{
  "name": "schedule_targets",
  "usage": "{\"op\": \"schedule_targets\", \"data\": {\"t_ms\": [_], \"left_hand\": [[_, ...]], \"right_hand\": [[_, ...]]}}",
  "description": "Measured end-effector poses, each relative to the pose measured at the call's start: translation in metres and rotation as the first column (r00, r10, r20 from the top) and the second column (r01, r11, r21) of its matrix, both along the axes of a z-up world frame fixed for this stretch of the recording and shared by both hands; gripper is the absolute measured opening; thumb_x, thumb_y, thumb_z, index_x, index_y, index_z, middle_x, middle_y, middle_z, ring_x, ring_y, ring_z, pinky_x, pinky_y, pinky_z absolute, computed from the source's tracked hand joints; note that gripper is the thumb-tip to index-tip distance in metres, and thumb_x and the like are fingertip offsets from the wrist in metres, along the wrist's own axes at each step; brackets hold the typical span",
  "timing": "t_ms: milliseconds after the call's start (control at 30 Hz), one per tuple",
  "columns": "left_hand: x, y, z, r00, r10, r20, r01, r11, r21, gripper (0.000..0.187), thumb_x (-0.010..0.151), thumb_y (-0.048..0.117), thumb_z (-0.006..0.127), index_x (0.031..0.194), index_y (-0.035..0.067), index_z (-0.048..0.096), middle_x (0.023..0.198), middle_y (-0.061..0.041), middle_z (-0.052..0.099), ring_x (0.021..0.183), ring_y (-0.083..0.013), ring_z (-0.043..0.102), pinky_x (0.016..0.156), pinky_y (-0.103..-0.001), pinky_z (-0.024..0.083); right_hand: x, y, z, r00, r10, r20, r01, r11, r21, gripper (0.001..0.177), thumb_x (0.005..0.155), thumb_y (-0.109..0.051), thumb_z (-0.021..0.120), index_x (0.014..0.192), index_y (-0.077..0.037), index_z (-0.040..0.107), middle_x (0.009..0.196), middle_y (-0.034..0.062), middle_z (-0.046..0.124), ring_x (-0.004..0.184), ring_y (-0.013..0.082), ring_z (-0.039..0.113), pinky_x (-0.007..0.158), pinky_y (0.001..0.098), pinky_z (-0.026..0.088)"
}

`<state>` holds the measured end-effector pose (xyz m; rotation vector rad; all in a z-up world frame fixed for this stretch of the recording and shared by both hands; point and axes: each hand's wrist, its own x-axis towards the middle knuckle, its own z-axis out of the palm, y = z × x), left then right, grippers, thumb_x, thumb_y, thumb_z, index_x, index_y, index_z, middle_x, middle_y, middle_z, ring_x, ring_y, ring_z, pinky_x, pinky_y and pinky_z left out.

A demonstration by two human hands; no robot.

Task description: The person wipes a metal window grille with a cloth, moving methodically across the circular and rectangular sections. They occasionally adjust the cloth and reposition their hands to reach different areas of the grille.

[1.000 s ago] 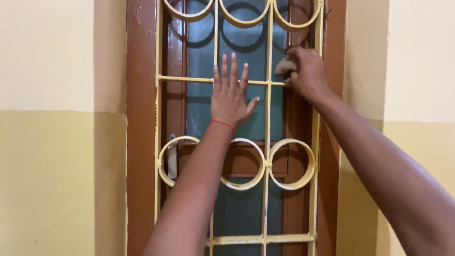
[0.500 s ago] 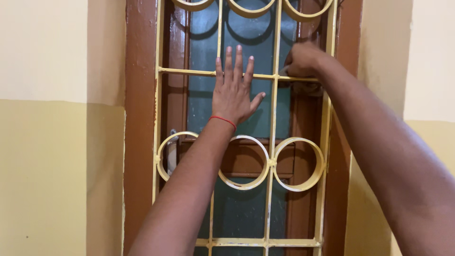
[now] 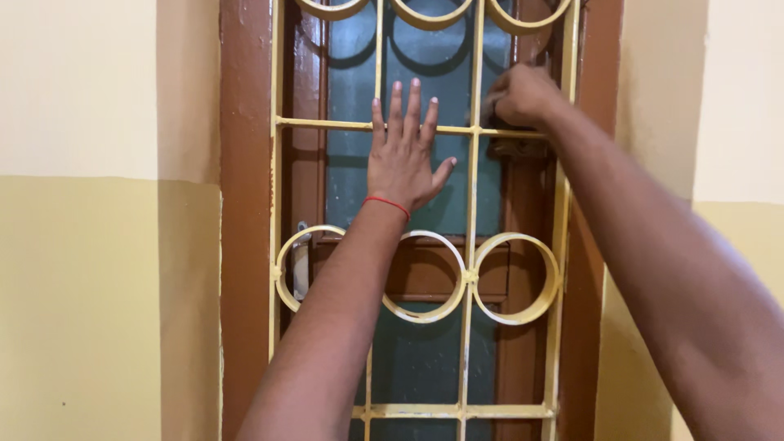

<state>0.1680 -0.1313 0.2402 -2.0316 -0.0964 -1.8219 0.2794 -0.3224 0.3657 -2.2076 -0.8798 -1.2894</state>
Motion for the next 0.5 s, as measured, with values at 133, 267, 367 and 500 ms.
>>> {"op": "schedule_targets", "data": {"t_ms": [133,267,367,500], "left_hand": [[0.002,0.001,0.001,0.999,0.039,-0.014,-0.039,0.999,-0.004,0.087,0.091,0.053,0.054,0.163,0.015,0.024,0.171,-0.016,0.008,0.158,-0.0362,0.002,0.126,-0.057,-0.001],[0.011,0.006,0.003,0.996,0.078,0.036,-0.079,0.996,0.029,0.082,0.090,0.032,0.055,0.164,0.015,0.025,0.171,-0.015,0.011,0.158,-0.0361,0.005,0.126,-0.057,0.000],[0.017,0.008,0.002,0.996,0.075,0.043,-0.077,0.996,0.044,0.080,0.089,0.023,0.053,0.164,0.015,0.025,0.171,-0.014,0.012,0.158,-0.0355,0.007,0.126,-0.058,0.001],[0.019,0.011,0.004,0.994,0.092,0.065,-0.095,0.994,0.054,0.078,0.090,0.020,0.052,0.164,0.016,0.026,0.172,-0.013,0.013,0.158,-0.0349,0.008,0.127,-0.057,0.002]], "right_hand": [[-0.017,-0.006,-0.076,0.856,-0.090,0.509,-0.048,0.967,0.252,0.041,0.080,-0.008,0.071,0.121,-0.006,0.073,0.119,0.0230,0.063,0.111,0.0395,0.057,0.098,0.0471,0.048],[-0.026,-0.001,-0.120,0.667,-0.043,0.744,-0.051,0.993,0.103,0.056,0.081,-0.010,0.074,0.136,-0.003,0.066,0.132,0.0199,0.061,0.110,0.0414,0.051,0.088,0.0516,0.044],[-0.027,-0.010,-0.117,0.726,-0.063,0.685,0.037,0.998,0.052,0.051,0.092,-0.001,0.066,0.143,-0.006,0.066,0.144,0.0123,0.060,0.117,0.0366,0.050,0.100,0.0486,0.046],[-0.032,-0.024,-0.129,0.709,-0.231,0.666,0.086,0.966,0.243,0.047,0.094,-0.001,0.063,0.140,-0.008,0.067,0.147,0.0136,0.057,0.131,0.0374,0.046,0.105,0.0507,0.043]]}}
